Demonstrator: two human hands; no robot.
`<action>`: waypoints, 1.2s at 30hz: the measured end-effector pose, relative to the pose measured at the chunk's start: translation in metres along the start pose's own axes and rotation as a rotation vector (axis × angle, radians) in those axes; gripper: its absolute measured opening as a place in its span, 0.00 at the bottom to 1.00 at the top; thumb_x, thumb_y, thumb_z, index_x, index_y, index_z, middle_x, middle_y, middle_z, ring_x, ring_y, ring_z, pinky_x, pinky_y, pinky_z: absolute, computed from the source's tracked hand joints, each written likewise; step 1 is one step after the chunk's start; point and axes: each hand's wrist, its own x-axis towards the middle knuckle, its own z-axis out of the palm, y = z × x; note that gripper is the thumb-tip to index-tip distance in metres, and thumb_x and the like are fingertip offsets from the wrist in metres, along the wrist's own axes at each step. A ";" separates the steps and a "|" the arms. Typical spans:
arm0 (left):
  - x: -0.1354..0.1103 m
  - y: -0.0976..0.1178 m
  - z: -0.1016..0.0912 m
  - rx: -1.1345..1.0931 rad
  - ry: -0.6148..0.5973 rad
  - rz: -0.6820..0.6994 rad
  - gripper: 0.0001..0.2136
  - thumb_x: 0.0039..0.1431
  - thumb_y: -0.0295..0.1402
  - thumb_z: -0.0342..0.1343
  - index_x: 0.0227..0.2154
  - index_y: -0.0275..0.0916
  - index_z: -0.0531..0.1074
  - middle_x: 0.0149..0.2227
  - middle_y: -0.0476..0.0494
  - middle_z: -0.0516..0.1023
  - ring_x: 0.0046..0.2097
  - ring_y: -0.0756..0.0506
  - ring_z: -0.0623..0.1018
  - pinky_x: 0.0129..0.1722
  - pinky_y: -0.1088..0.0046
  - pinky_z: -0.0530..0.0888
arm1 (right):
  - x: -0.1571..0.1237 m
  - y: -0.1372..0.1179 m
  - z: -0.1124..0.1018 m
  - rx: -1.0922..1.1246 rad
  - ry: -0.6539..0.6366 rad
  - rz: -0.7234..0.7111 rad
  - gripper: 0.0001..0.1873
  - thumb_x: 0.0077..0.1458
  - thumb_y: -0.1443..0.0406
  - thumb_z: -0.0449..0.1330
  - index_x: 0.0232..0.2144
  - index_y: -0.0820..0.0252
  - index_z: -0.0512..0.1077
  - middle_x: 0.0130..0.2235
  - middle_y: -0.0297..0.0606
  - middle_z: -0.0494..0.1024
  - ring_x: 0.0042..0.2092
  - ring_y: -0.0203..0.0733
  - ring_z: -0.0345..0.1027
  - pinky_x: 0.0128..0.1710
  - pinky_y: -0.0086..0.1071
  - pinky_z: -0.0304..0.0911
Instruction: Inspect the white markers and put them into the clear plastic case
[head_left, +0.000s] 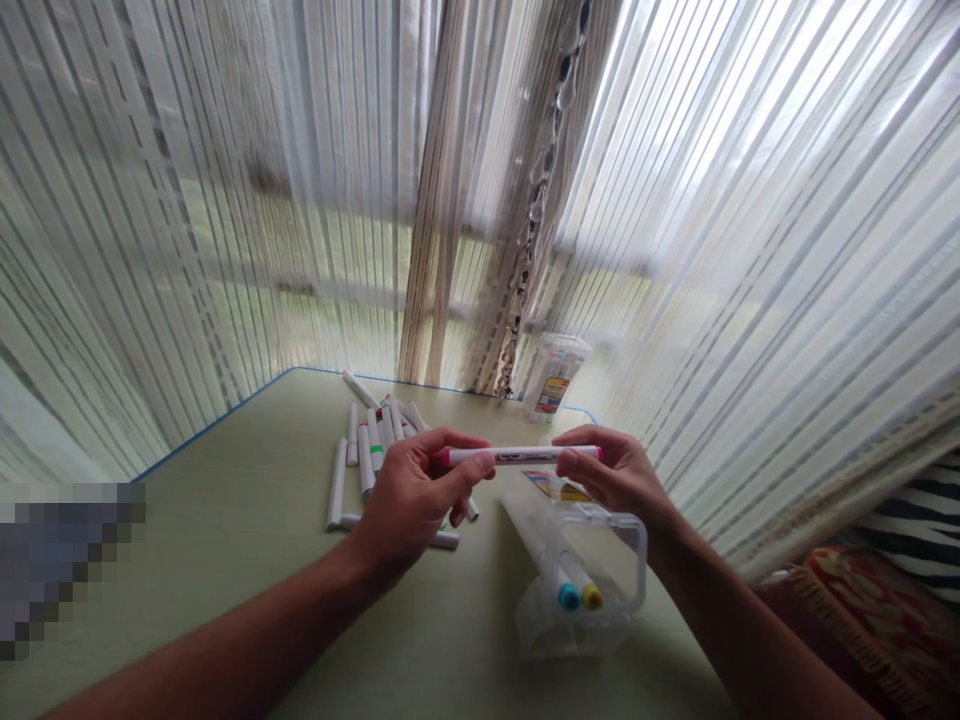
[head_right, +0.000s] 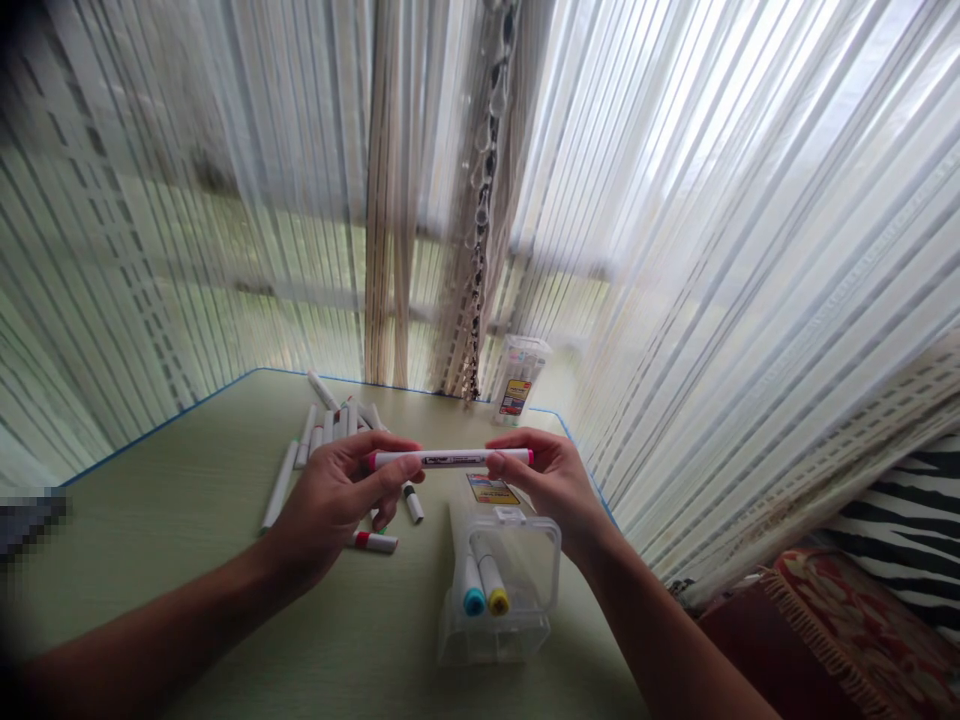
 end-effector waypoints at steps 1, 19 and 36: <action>0.000 0.000 0.000 -0.007 0.003 0.001 0.11 0.53 0.35 0.65 0.35 0.33 0.77 0.27 0.44 0.79 0.18 0.56 0.68 0.15 0.81 0.66 | 0.001 0.000 -0.001 -0.001 -0.008 0.005 0.14 0.37 0.60 0.77 0.27 0.60 0.81 0.21 0.34 0.78 0.24 0.33 0.71 0.25 0.23 0.65; 0.000 0.005 -0.001 -0.067 0.002 -0.007 0.11 0.53 0.34 0.65 0.37 0.32 0.77 0.28 0.44 0.79 0.19 0.55 0.68 0.16 0.80 0.66 | -0.005 -0.004 0.002 0.021 -0.039 0.005 0.13 0.39 0.62 0.76 0.31 0.59 0.82 0.24 0.35 0.81 0.26 0.34 0.74 0.29 0.25 0.68; 0.002 0.008 -0.002 -0.168 0.035 -0.052 0.13 0.56 0.35 0.61 0.41 0.29 0.77 0.29 0.40 0.80 0.21 0.53 0.69 0.17 0.78 0.67 | 0.003 0.002 -0.005 0.102 -0.083 -0.046 0.11 0.47 0.60 0.70 0.34 0.60 0.83 0.26 0.41 0.82 0.26 0.35 0.70 0.25 0.26 0.61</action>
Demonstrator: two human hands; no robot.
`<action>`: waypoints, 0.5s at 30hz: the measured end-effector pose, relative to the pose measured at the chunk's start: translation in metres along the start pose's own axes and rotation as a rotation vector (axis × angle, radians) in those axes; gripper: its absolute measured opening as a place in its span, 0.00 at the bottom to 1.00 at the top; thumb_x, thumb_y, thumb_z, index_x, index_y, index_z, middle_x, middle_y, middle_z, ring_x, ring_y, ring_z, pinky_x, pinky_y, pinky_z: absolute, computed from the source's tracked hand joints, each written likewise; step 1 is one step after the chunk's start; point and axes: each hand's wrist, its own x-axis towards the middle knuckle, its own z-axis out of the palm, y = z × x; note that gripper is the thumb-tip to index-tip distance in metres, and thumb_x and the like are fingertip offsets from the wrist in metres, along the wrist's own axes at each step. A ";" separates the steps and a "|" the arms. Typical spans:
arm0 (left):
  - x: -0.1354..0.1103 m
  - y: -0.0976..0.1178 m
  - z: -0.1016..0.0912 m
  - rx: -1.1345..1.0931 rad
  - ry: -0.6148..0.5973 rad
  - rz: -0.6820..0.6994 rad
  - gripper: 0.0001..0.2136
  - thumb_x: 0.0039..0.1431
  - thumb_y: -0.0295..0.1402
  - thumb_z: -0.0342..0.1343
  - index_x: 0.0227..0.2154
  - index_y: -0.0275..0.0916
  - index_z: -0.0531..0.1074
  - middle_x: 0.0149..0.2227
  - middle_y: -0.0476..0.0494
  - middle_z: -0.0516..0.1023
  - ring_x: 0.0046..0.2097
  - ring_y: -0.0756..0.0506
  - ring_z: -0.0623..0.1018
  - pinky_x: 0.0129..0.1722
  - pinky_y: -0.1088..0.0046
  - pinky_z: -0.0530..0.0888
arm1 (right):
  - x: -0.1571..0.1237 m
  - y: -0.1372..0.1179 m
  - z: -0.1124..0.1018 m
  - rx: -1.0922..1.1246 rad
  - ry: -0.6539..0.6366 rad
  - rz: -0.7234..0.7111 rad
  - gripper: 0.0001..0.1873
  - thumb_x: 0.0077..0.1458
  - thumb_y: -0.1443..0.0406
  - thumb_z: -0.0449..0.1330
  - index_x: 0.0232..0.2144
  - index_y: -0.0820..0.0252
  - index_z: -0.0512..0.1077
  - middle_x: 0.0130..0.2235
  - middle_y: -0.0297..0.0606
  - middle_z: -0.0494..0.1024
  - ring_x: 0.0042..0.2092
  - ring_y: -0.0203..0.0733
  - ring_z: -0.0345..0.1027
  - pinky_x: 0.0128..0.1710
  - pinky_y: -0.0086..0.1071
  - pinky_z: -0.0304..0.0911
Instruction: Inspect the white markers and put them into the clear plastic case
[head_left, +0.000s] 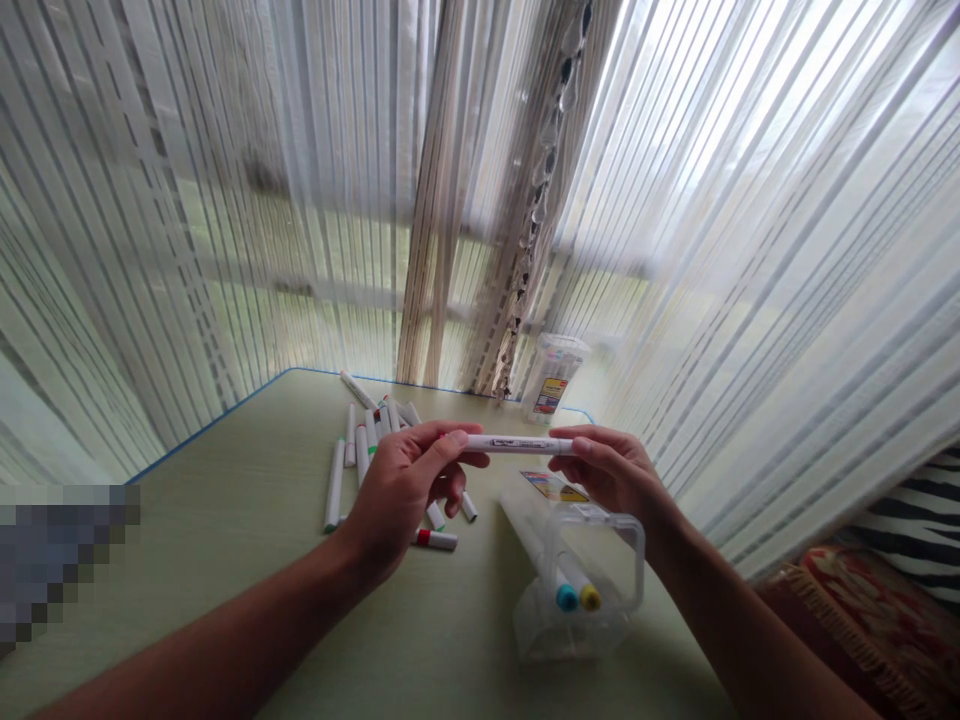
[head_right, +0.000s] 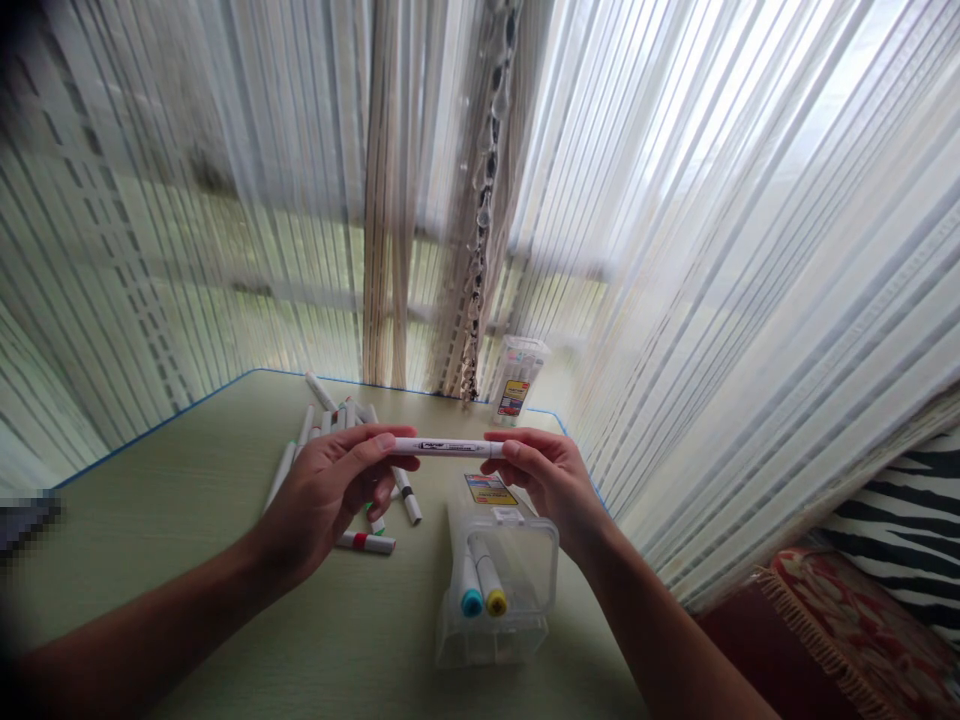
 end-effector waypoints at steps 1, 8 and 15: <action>0.000 0.000 0.000 -0.008 0.001 -0.002 0.13 0.57 0.35 0.61 0.41 0.29 0.77 0.29 0.40 0.80 0.21 0.53 0.69 0.17 0.78 0.67 | 0.000 0.000 0.000 -0.001 0.006 0.002 0.11 0.47 0.61 0.70 0.34 0.60 0.83 0.26 0.42 0.82 0.26 0.36 0.70 0.25 0.27 0.61; -0.001 0.003 0.001 -0.053 0.027 -0.018 0.15 0.56 0.35 0.60 0.42 0.28 0.76 0.29 0.38 0.81 0.20 0.52 0.69 0.17 0.78 0.66 | 0.001 0.000 -0.003 0.019 -0.006 -0.002 0.12 0.48 0.63 0.63 0.34 0.61 0.83 0.27 0.43 0.83 0.25 0.39 0.70 0.25 0.30 0.59; -0.001 0.005 0.002 -0.093 0.013 -0.019 0.15 0.56 0.35 0.56 0.42 0.29 0.76 0.28 0.37 0.81 0.20 0.51 0.70 0.17 0.76 0.66 | 0.001 -0.001 -0.002 0.061 -0.004 0.017 0.15 0.47 0.64 0.60 0.35 0.62 0.83 0.26 0.43 0.83 0.26 0.40 0.71 0.25 0.31 0.59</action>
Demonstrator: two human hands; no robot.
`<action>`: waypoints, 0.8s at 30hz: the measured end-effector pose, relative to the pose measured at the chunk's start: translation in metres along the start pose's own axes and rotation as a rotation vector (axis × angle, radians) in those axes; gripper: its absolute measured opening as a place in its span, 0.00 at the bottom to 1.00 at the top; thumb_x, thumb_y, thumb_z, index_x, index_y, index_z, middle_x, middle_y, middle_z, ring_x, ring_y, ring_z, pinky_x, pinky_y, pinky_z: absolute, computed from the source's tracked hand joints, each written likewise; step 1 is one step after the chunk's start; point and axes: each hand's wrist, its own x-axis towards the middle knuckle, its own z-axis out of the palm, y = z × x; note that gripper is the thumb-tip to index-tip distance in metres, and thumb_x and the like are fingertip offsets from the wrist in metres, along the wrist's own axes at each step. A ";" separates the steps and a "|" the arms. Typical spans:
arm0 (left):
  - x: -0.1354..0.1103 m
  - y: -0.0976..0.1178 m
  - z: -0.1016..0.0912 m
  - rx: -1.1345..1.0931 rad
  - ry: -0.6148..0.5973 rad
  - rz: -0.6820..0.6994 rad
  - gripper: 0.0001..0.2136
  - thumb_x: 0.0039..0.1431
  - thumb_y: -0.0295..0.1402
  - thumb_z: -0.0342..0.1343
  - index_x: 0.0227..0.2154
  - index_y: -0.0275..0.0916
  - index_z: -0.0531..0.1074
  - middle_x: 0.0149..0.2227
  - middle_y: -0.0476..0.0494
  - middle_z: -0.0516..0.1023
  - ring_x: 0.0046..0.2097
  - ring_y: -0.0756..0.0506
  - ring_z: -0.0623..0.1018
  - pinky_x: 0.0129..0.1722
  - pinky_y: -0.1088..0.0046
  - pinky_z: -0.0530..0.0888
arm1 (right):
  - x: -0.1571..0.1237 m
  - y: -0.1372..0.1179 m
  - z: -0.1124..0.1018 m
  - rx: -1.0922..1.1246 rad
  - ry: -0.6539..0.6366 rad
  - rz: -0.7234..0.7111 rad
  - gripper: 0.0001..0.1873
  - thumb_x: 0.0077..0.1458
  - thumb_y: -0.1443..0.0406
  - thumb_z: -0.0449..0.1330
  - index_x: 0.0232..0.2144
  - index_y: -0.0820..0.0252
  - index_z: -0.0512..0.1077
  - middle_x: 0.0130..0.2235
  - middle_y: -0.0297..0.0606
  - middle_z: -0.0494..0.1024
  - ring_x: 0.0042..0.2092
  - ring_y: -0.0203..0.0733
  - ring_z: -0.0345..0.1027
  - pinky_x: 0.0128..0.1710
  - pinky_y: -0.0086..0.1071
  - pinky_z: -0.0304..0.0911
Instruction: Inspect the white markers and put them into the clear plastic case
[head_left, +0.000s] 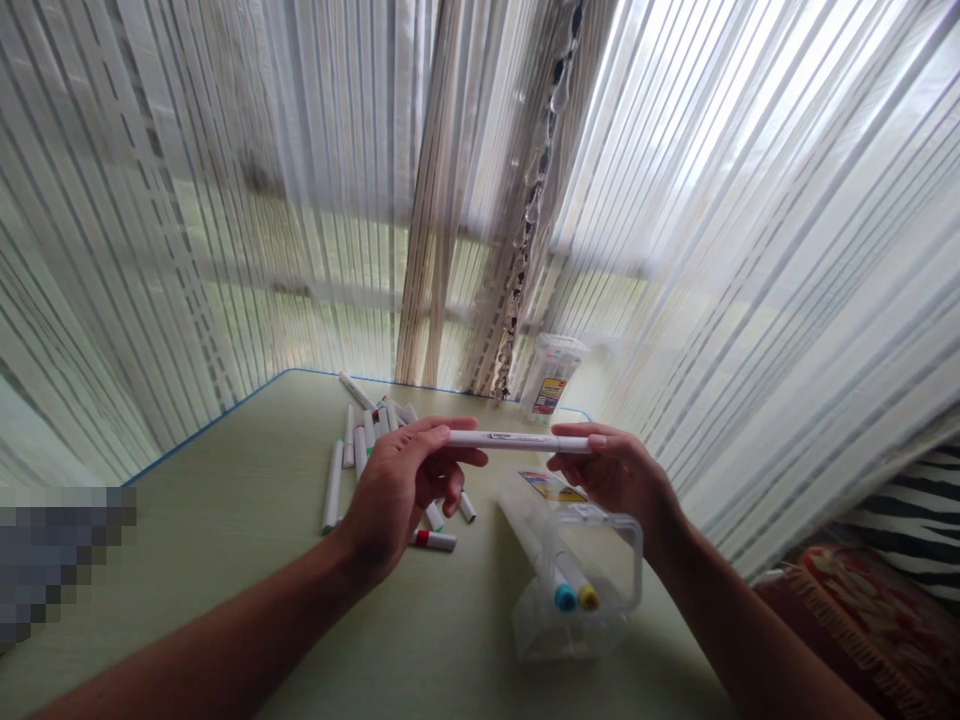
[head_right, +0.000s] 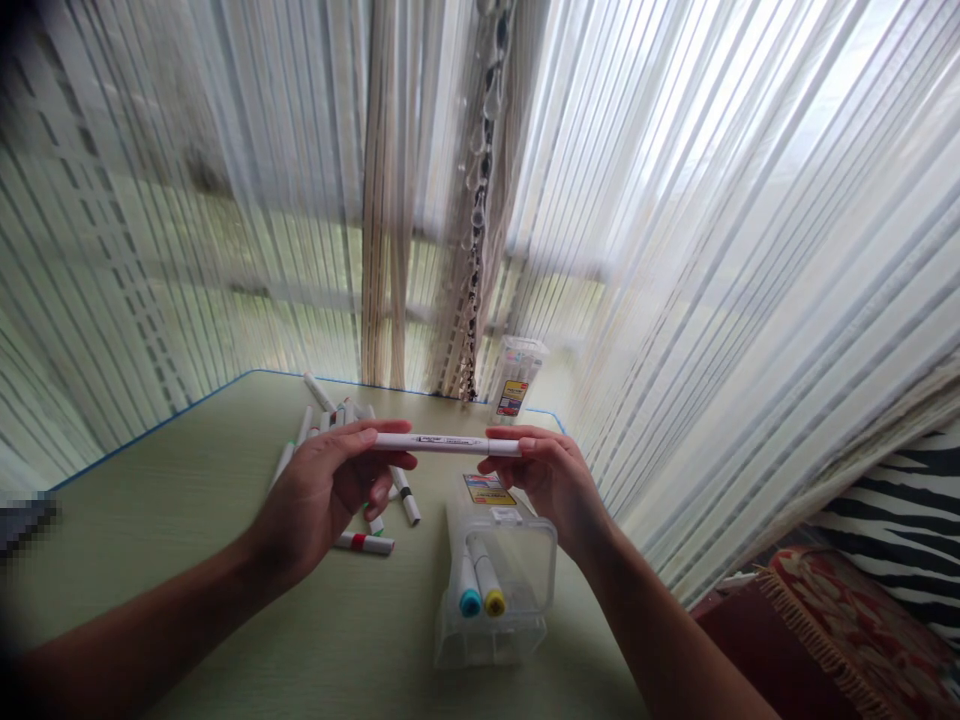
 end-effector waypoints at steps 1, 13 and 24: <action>0.000 0.000 0.000 -0.008 -0.003 0.001 0.15 0.56 0.35 0.55 0.42 0.28 0.76 0.28 0.37 0.81 0.20 0.51 0.70 0.17 0.76 0.66 | 0.000 0.000 0.000 -0.003 0.009 0.005 0.15 0.47 0.64 0.59 0.35 0.62 0.83 0.26 0.43 0.83 0.26 0.41 0.71 0.26 0.32 0.59; -0.002 -0.002 0.002 0.173 -0.025 0.048 0.13 0.56 0.34 0.60 0.41 0.30 0.75 0.28 0.41 0.80 0.19 0.53 0.69 0.17 0.78 0.67 | 0.001 0.003 -0.001 -0.018 0.036 -0.020 0.11 0.47 0.62 0.67 0.34 0.61 0.83 0.24 0.42 0.82 0.24 0.38 0.72 0.22 0.28 0.58; -0.001 -0.006 -0.002 0.391 -0.067 0.061 0.14 0.53 0.38 0.65 0.37 0.33 0.74 0.25 0.45 0.79 0.19 0.54 0.69 0.17 0.81 0.67 | -0.001 0.001 0.005 -0.179 0.091 -0.006 0.15 0.37 0.59 0.76 0.27 0.61 0.80 0.17 0.33 0.76 0.19 0.33 0.67 0.20 0.26 0.61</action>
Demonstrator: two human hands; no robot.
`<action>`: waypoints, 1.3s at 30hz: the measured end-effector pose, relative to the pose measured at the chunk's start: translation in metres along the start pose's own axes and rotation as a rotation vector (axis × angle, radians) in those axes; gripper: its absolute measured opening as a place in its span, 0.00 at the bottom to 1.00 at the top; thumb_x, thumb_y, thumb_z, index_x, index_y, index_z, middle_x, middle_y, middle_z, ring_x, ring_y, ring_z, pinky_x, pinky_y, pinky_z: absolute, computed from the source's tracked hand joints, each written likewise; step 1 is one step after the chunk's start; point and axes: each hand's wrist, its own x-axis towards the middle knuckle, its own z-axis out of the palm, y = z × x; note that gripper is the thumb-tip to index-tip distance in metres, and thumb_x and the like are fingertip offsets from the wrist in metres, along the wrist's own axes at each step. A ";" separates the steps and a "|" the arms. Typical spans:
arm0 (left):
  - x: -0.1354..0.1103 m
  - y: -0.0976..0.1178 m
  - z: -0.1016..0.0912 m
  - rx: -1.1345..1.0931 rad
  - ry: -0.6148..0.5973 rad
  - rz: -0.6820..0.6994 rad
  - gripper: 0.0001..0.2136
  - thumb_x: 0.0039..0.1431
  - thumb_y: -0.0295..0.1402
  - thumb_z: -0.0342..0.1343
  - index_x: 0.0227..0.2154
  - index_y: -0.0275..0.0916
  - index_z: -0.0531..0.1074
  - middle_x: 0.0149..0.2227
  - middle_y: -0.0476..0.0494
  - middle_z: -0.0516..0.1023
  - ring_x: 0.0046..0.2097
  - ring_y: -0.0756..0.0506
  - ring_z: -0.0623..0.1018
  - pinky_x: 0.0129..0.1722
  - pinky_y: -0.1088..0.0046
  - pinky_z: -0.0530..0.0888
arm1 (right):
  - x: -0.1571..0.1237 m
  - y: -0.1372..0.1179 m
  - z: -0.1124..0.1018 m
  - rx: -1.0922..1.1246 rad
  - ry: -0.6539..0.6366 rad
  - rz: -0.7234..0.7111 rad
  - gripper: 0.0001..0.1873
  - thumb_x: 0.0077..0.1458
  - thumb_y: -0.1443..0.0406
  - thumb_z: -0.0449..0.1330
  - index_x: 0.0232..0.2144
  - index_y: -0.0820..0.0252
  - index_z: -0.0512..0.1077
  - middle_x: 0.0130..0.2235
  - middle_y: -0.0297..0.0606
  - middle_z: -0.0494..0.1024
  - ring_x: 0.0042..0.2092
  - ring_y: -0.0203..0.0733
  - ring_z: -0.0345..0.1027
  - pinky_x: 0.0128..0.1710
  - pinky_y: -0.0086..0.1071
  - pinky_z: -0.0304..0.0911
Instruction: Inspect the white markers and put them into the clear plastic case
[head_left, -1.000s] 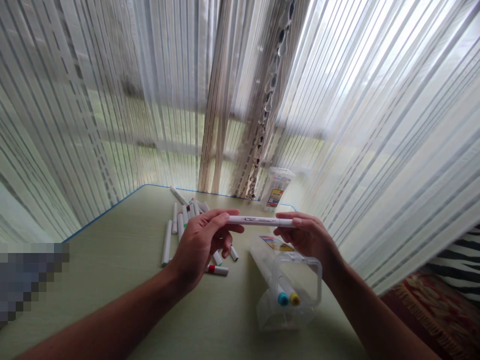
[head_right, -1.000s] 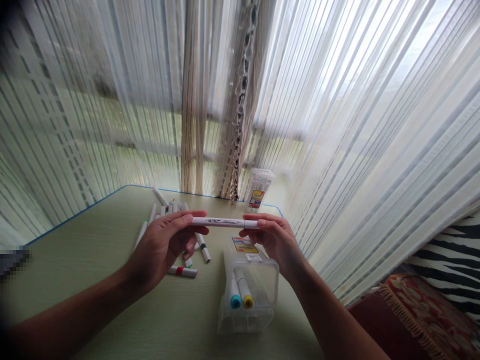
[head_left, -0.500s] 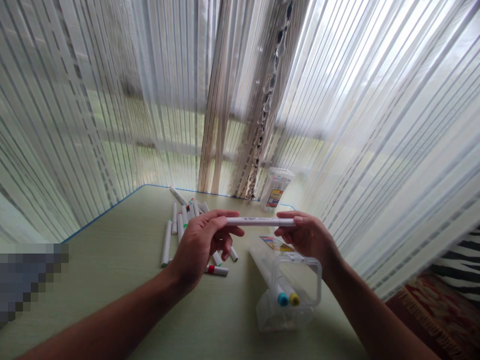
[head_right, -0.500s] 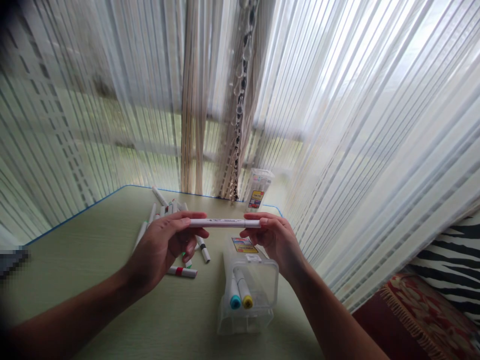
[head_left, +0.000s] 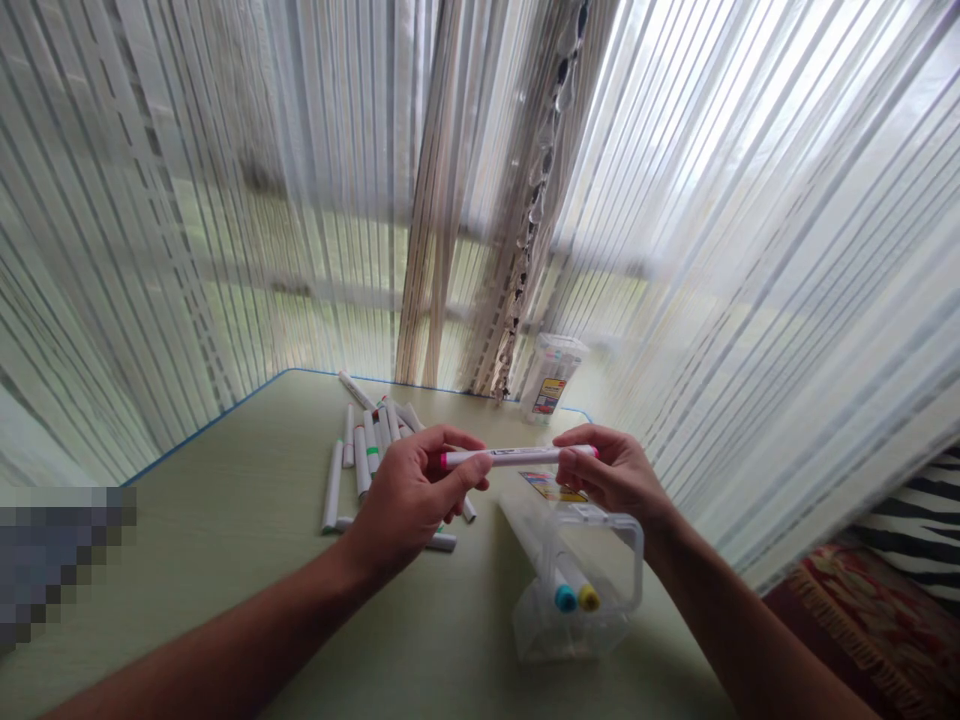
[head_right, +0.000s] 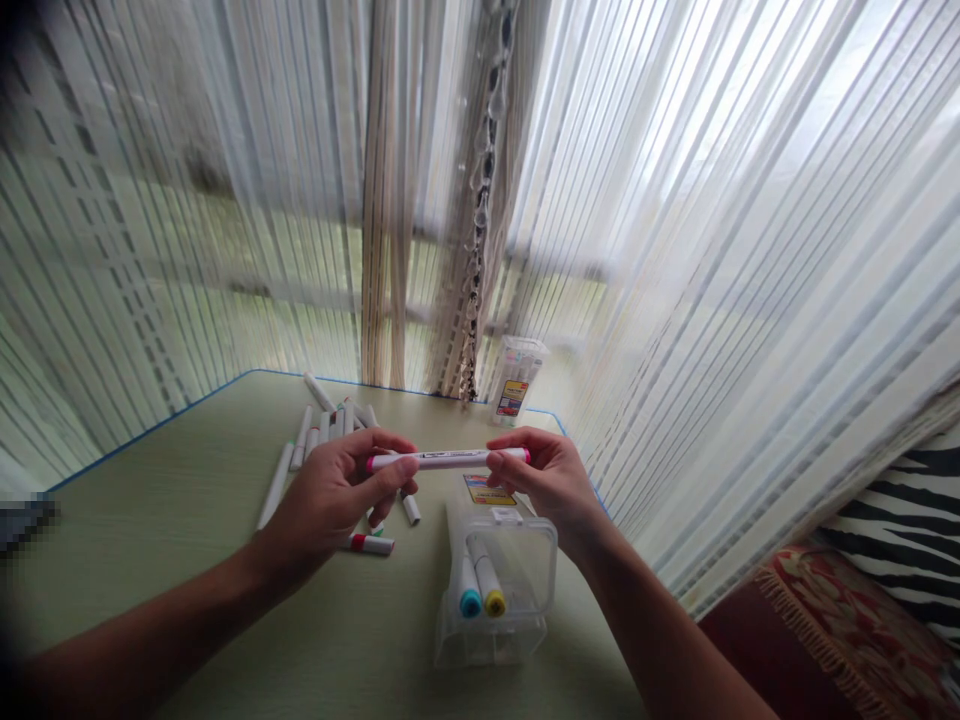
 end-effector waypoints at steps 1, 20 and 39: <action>0.000 0.000 0.000 0.011 -0.006 -0.001 0.13 0.53 0.38 0.65 0.36 0.33 0.74 0.24 0.46 0.79 0.20 0.54 0.69 0.17 0.81 0.66 | 0.000 0.000 0.000 -0.002 0.002 0.002 0.15 0.36 0.59 0.76 0.26 0.61 0.79 0.17 0.33 0.75 0.19 0.33 0.66 0.19 0.26 0.61; 0.002 -0.001 0.001 -0.104 0.024 0.002 0.13 0.61 0.37 0.57 0.41 0.31 0.74 0.30 0.42 0.79 0.19 0.54 0.69 0.16 0.79 0.65 | 0.003 0.005 -0.004 0.203 -0.065 0.009 0.11 0.48 0.60 0.70 0.32 0.62 0.82 0.22 0.40 0.81 0.22 0.32 0.69 0.21 0.22 0.60; 0.004 -0.004 0.000 -0.197 0.031 -0.004 0.15 0.61 0.38 0.57 0.43 0.30 0.74 0.30 0.41 0.80 0.19 0.54 0.69 0.15 0.79 0.66 | 0.006 0.005 -0.004 0.179 -0.040 -0.028 0.13 0.49 0.59 0.70 0.36 0.60 0.81 0.25 0.40 0.82 0.20 0.31 0.64 0.20 0.25 0.58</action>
